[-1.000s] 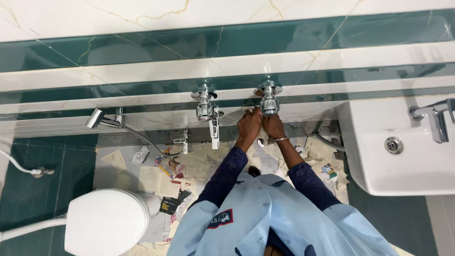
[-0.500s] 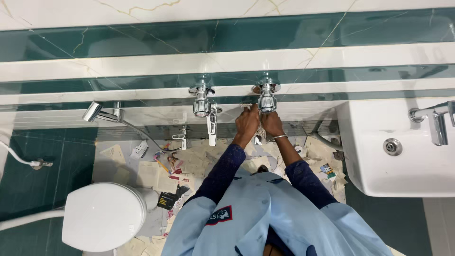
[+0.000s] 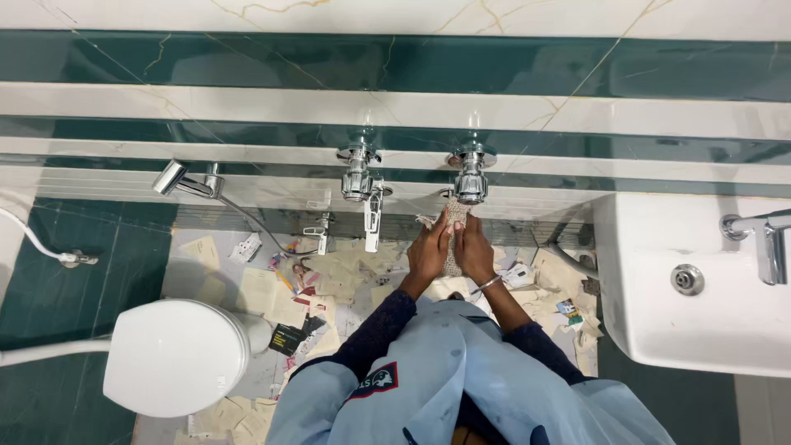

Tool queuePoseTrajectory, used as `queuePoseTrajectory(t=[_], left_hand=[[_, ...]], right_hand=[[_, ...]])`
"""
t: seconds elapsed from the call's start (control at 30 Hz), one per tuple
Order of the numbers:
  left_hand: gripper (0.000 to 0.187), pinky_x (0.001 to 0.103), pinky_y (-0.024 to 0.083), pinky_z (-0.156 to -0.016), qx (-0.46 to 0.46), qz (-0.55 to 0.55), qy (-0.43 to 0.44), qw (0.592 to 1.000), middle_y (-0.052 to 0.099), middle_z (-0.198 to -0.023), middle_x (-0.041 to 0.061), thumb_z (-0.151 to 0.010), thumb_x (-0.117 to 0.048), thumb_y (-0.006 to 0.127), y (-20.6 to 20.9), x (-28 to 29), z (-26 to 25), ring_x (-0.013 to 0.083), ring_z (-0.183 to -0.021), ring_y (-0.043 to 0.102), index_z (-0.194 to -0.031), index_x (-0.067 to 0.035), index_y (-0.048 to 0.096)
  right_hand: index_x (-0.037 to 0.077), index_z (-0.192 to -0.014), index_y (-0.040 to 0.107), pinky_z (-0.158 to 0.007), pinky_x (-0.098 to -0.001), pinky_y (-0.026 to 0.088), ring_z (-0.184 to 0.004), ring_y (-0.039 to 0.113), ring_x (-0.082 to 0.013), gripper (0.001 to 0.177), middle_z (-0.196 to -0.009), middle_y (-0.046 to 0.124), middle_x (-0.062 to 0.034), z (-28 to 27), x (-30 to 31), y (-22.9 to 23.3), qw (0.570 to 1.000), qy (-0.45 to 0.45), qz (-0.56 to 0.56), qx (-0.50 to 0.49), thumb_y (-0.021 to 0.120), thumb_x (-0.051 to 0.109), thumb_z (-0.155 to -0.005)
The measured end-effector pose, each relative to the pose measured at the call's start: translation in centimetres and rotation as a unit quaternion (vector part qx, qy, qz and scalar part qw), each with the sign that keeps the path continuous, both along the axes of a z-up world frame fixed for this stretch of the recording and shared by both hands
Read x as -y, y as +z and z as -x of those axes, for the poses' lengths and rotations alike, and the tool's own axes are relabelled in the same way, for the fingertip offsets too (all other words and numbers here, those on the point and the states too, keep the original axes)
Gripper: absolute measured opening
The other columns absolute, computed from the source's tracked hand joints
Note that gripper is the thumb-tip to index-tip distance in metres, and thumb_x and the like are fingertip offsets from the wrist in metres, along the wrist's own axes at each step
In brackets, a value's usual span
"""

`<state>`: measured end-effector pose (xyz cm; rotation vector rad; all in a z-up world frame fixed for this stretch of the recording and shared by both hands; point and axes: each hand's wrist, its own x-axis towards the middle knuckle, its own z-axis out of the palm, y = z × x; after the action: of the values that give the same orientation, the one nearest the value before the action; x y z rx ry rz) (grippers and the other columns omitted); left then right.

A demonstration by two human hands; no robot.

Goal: The person wipes bathroom faucets, a bidet sprayer, and tiled wall surfaces with a cloth.

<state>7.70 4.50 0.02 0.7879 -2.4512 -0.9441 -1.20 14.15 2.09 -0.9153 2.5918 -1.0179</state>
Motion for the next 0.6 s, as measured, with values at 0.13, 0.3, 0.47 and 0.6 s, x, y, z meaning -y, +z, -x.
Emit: queuePoseTrajectory(t=[0.13, 0.3, 0.47, 0.6], left_hand=[[0.050, 0.049, 0.056, -0.061, 0.001, 0.003, -0.005, 1.000, 0.067, -0.101, 0.029, -0.104, -0.036, 0.053, 0.2, 0.6, 0.6, 0.0421, -0.075, 0.070, -0.153, -0.031, 0.049], [0.045, 0.049, 0.058, -0.065, 0.011, 0.001, -0.010, 1.000, 0.068, -0.110, 0.027, -0.104, -0.036, 0.050, 2.3, 2.2, 2.3, 0.0416, -0.078, 0.070, -0.148, -0.030, 0.054], [0.036, 0.054, 0.056, -0.075, 0.064, -0.018, -0.020, 0.998, 0.071, -0.107, 0.024, -0.105, -0.034, 0.048, 2.1, 4.3, 5.5, 0.0423, -0.088, 0.071, -0.135, -0.026, 0.066], [0.033, 0.056, 0.055, -0.080, 0.063, -0.027, -0.013, 0.998, 0.073, -0.104, 0.021, -0.107, -0.039, 0.047, 1.9, 4.8, 6.6, 0.0436, -0.091, 0.071, -0.127, -0.023, 0.068]], right_hand=[[-0.002, -0.131, 0.046, -0.067, -0.0597, 0.052, -0.084, 0.064, -0.0530, 0.049, -0.116, 0.061, -0.0327, 0.9, 0.8, -0.1, 0.999, 0.006, -0.039, -0.007, 0.041, 0.041, -0.107], [-0.004, -0.124, 0.048, -0.068, -0.0612, 0.052, -0.083, 0.064, -0.0529, 0.048, -0.112, 0.064, -0.0324, 3.0, 1.9, -2.2, 1.000, 0.000, -0.031, -0.005, 0.042, 0.040, -0.106], [-0.004, -0.104, 0.060, -0.077, -0.0589, 0.054, -0.087, 0.066, -0.0517, 0.050, -0.099, 0.067, -0.0331, 7.5, 2.9, -8.1, 0.999, -0.021, -0.048, 0.014, 0.049, 0.044, -0.106], [0.003, -0.099, 0.070, -0.082, -0.0591, 0.052, -0.091, 0.065, -0.0520, 0.041, -0.099, 0.069, -0.0312, 9.4, 3.1, -9.8, 0.999, 0.011, -0.048, -0.020, 0.048, 0.037, -0.106]])
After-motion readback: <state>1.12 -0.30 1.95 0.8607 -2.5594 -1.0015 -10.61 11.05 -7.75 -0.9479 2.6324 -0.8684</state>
